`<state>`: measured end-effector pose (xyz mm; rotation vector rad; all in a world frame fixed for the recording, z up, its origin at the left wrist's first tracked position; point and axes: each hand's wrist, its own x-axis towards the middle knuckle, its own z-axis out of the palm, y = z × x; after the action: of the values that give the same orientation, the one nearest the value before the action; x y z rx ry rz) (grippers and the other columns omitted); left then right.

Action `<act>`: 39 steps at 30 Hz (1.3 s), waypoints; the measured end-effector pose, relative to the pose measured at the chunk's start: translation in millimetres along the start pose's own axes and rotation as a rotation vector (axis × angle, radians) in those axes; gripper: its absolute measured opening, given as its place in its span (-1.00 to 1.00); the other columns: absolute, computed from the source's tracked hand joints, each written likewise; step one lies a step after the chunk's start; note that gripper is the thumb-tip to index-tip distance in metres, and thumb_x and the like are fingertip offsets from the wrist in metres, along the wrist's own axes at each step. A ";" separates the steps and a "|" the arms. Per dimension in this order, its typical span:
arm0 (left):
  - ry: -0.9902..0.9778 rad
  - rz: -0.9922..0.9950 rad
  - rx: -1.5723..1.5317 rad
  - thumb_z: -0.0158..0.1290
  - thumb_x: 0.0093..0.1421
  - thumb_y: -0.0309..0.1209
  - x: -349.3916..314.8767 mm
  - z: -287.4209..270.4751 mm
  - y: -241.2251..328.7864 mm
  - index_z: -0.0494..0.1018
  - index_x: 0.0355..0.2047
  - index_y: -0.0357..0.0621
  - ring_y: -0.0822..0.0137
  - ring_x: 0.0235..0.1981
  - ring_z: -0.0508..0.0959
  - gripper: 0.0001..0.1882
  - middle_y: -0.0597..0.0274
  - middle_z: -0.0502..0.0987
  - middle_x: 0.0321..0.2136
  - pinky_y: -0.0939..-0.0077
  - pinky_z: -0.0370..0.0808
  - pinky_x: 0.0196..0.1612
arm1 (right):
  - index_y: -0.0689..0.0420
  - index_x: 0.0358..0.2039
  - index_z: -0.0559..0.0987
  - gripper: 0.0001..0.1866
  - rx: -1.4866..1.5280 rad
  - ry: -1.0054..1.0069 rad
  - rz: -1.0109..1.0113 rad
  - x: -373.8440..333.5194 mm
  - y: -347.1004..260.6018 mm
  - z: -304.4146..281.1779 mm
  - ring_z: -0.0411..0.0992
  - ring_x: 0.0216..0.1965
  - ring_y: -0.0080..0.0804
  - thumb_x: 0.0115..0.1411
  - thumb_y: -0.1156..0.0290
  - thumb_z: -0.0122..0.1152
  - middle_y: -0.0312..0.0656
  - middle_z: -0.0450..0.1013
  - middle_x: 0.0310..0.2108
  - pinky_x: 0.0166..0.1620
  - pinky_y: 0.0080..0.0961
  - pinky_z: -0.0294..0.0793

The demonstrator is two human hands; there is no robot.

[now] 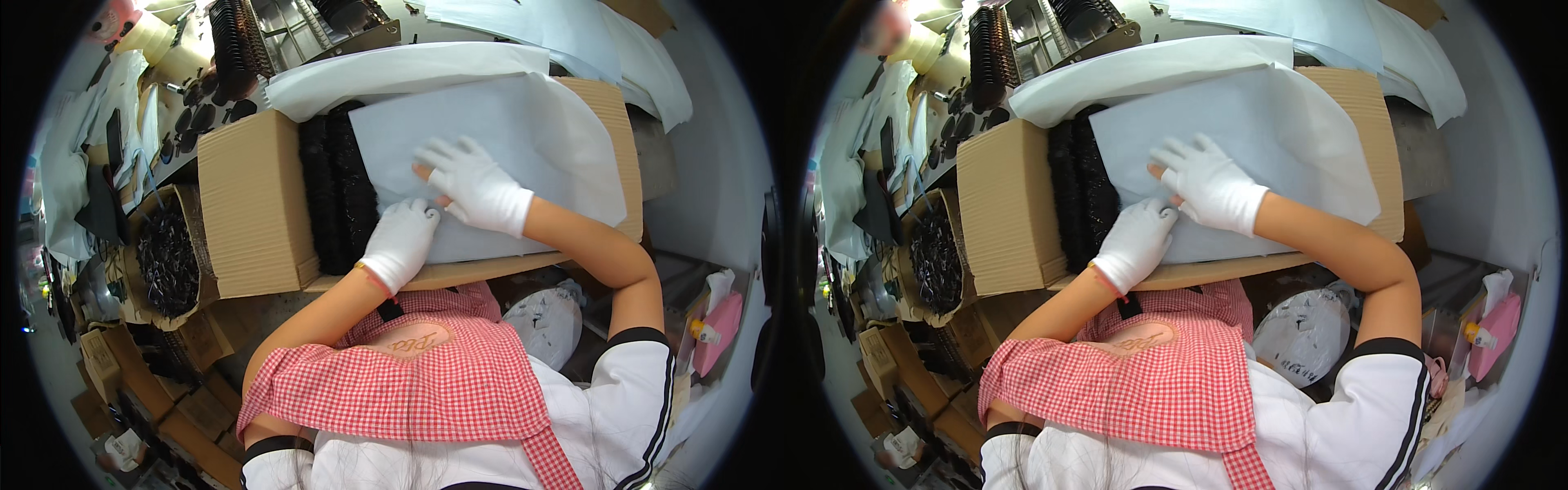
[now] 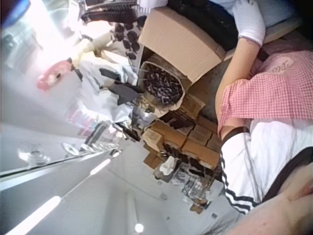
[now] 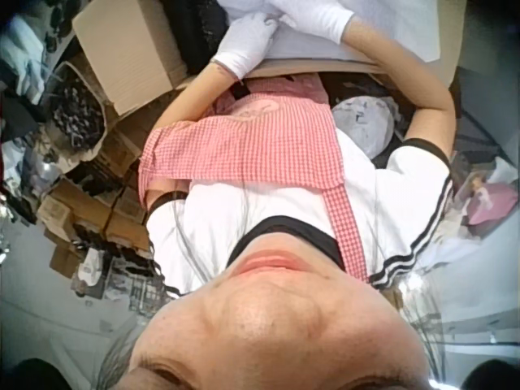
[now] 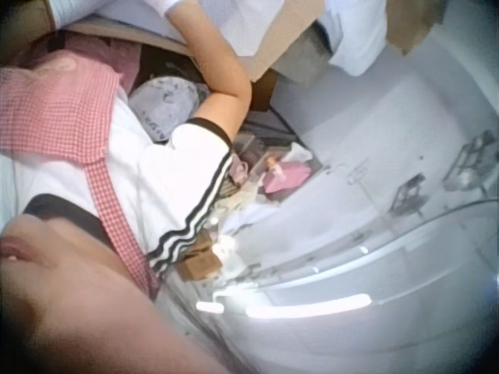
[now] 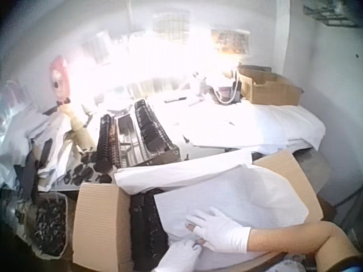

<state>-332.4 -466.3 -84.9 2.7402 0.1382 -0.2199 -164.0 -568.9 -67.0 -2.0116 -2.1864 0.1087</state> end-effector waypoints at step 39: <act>0.312 -0.497 -0.208 0.26 0.01 -0.10 41.0 -207.0 -247.3 0.38 -0.23 -0.46 0.11 -0.46 0.61 -0.40 -0.14 0.58 -0.45 0.30 0.55 -0.34 | 0.07 -0.40 0.67 -0.54 0.030 -0.013 0.134 267.8 25.4 -27.6 0.56 -0.29 -0.15 0.26 -0.06 0.05 -0.09 0.61 -0.43 0.07 -0.27 0.27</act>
<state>-295.7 -156.1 5.5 2.4686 0.8775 0.0899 -154.8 -302.0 -24.2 -2.1453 -2.0436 0.1709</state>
